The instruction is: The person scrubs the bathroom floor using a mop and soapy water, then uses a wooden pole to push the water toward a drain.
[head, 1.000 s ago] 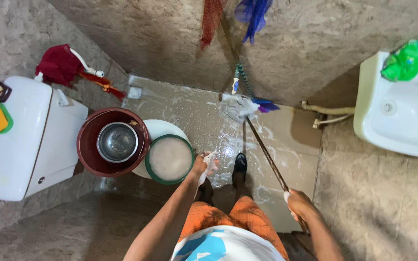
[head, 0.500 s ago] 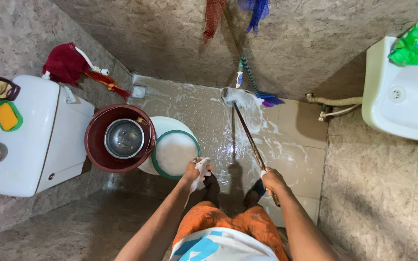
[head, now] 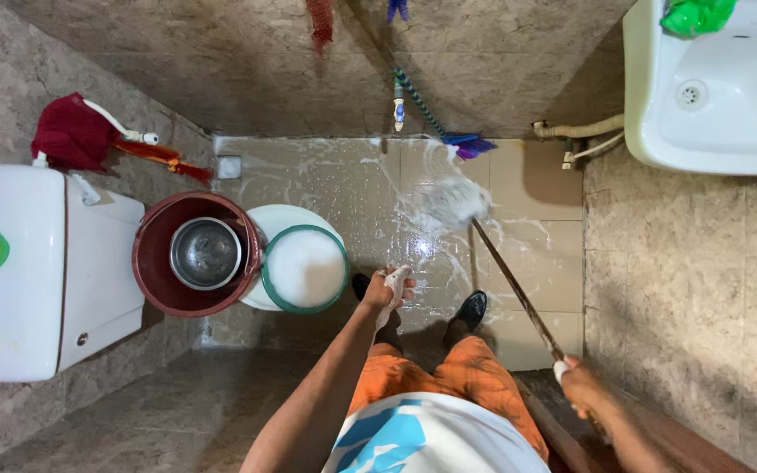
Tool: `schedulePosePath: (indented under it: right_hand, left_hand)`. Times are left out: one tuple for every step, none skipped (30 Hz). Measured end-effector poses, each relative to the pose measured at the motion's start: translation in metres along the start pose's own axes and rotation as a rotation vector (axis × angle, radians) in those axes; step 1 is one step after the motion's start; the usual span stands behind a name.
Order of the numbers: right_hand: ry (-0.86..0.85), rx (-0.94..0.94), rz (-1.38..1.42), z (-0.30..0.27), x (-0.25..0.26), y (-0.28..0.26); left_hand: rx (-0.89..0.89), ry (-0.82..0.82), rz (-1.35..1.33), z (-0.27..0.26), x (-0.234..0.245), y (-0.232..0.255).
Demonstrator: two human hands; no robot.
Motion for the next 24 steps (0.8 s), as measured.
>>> schedulePosePath:
  right_hand:
    - [-0.007,0.04,-0.008,0.001,0.0,0.0]
    - [-0.015,0.084,-0.016,-0.001,-0.005,-0.002]
    - [-0.023,0.128,-0.024,-0.002,-0.006,-0.006]
    - [-0.065,0.184,-0.019,0.004,-0.006,-0.021]
    - [-0.105,0.24,-0.014,0.01,-0.008,-0.039]
    - [-0.148,0.286,-0.009,0.008,-0.01,-0.045]
    - [-0.123,0.305,-0.041,0.011,-0.004,-0.056]
    - [-0.091,0.323,-0.069,0.015,0.001,-0.074]
    - [-0.07,0.318,-0.041,0.015,0.002,-0.085]
    - [-0.044,0.32,-0.022,0.015,0.009,-0.096]
    - [-0.064,0.327,-0.014,0.012,0.013,-0.105]
    - [-0.09,0.333,-0.009,0.01,0.013,-0.11]
    - [-0.116,0.339,-0.003,0.007,0.016,-0.111]
    - [-0.146,0.348,-0.032,0.004,0.019,-0.109]
    - [-0.176,0.357,-0.061,0.001,0.024,-0.103]
    - [-0.205,0.373,-0.1,0.002,0.029,-0.1]
    - [-0.256,0.384,-0.099,0.002,0.029,-0.095]
    - [-0.309,0.403,-0.11,0.004,0.028,-0.095]
    - [-0.362,0.422,-0.121,0.009,0.025,-0.098]
    - [-0.39,0.446,-0.135,0.016,0.018,-0.105]
    - [-0.393,0.487,-0.187,0.027,0.009,-0.12]
    - [-0.367,0.536,-0.263,0.039,0.0,-0.14]
    - [-0.323,0.585,-0.345,0.053,-0.008,-0.165]
    - [-0.299,0.613,-0.407,0.063,-0.019,-0.177]
  left_hand:
    - [0.0,0.004,0.011,-0.007,-0.007,0.003]
    - [-0.002,0.01,0.023,-0.013,-0.011,0.007]
    - [-0.004,0.016,0.035,-0.018,-0.014,0.01]
    - [-0.011,0.029,0.054,-0.02,-0.017,0.013]
    - [-0.018,0.043,0.073,-0.023,-0.019,0.015]
    - [-0.014,0.055,0.094,-0.028,-0.019,0.012]
    - [0.0,0.079,0.114,-0.031,-0.017,0.008]
    - [0.011,0.097,0.135,-0.03,-0.018,0.006]
    - [0.022,0.114,0.156,-0.029,-0.019,0.003]
    - [0.032,0.124,0.165,-0.026,-0.023,0.001]
    - [0.043,0.135,0.173,-0.024,-0.027,-0.001]
    - [0.057,0.15,0.18,-0.024,-0.031,-0.007]
    - [0.041,0.156,0.156,-0.023,-0.037,-0.011]
    - [0.021,0.158,0.14,-0.02,-0.044,-0.01]
    - [0.0,0.159,0.123,-0.018,-0.051,-0.008]
    - [-0.014,0.154,0.112,-0.016,-0.061,-0.008]
    - [-0.028,0.148,0.102,-0.016,-0.07,-0.008]
    - [-0.047,0.152,0.083,-0.016,-0.078,-0.006]
    - [-0.048,0.167,0.063,-0.017,-0.087,-0.008]
    - [-0.045,0.182,0.048,-0.019,-0.096,-0.013]
    - [-0.041,0.196,0.033,-0.02,-0.106,-0.019]
    - [-0.034,0.203,0.012,-0.018,-0.115,-0.024]
    - [-0.027,0.209,-0.009,-0.015,-0.124,-0.03]
    - [-0.007,0.211,-0.026,-0.016,-0.133,-0.044]
Point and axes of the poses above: each hand's wrist, its own z-axis towards the middle knuckle, its own x-axis out of the back of the hand, y = z × x, the point moved 7 cm from there along z, towards the middle knuckle, and after that the axes turned 6 degrees about z, right-handed, at the moved point
